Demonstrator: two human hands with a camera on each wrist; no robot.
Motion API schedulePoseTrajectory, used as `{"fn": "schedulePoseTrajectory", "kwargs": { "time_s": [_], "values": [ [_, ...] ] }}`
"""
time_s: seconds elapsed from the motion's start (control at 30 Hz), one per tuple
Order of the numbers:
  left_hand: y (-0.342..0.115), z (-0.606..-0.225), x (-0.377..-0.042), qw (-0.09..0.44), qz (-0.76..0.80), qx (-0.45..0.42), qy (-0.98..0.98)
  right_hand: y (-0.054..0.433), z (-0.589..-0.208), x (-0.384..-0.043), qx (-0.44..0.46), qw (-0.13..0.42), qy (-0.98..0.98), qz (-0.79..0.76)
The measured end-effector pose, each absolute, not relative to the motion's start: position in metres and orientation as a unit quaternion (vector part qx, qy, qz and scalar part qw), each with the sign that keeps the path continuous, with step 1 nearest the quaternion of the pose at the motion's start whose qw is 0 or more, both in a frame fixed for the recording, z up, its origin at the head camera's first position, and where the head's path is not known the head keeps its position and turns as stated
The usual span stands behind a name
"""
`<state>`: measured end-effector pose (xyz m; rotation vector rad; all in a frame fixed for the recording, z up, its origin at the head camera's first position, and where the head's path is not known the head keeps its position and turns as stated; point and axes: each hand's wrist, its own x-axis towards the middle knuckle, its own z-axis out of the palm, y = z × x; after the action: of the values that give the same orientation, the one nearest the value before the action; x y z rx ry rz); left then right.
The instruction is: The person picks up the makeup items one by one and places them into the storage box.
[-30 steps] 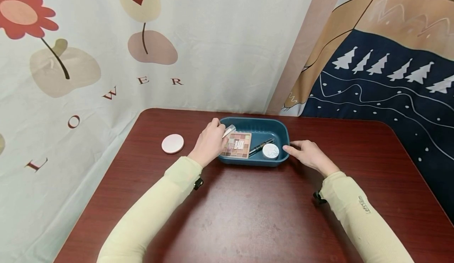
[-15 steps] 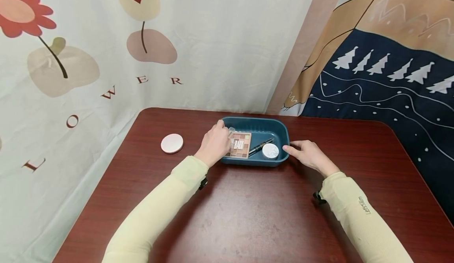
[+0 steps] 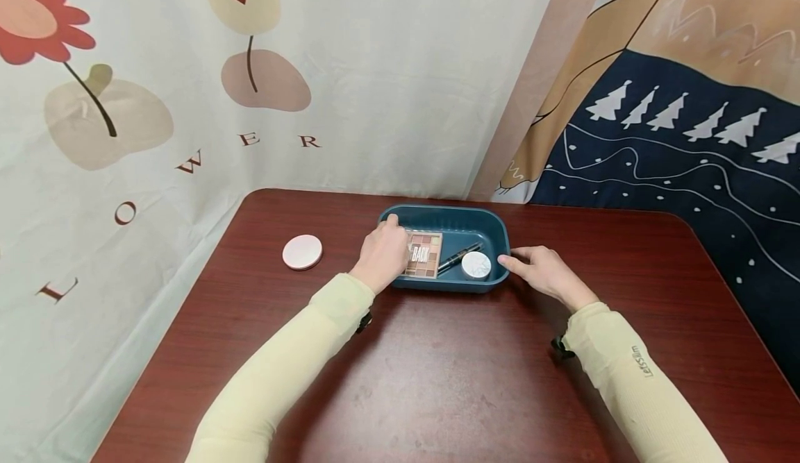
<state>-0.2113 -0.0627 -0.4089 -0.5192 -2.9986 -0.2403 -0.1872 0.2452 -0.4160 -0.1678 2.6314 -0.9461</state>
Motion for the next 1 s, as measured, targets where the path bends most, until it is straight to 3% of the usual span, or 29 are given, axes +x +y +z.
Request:
{"fn": "schedulePoseTrajectory", "kwargs": {
  "time_s": [1.0],
  "values": [
    [-0.101,-0.406,-0.204,0.140,-0.121,-0.293,-0.938,0.245,-0.417,-0.187,-0.063,0.167,0.928,-0.327]
  ]
}}
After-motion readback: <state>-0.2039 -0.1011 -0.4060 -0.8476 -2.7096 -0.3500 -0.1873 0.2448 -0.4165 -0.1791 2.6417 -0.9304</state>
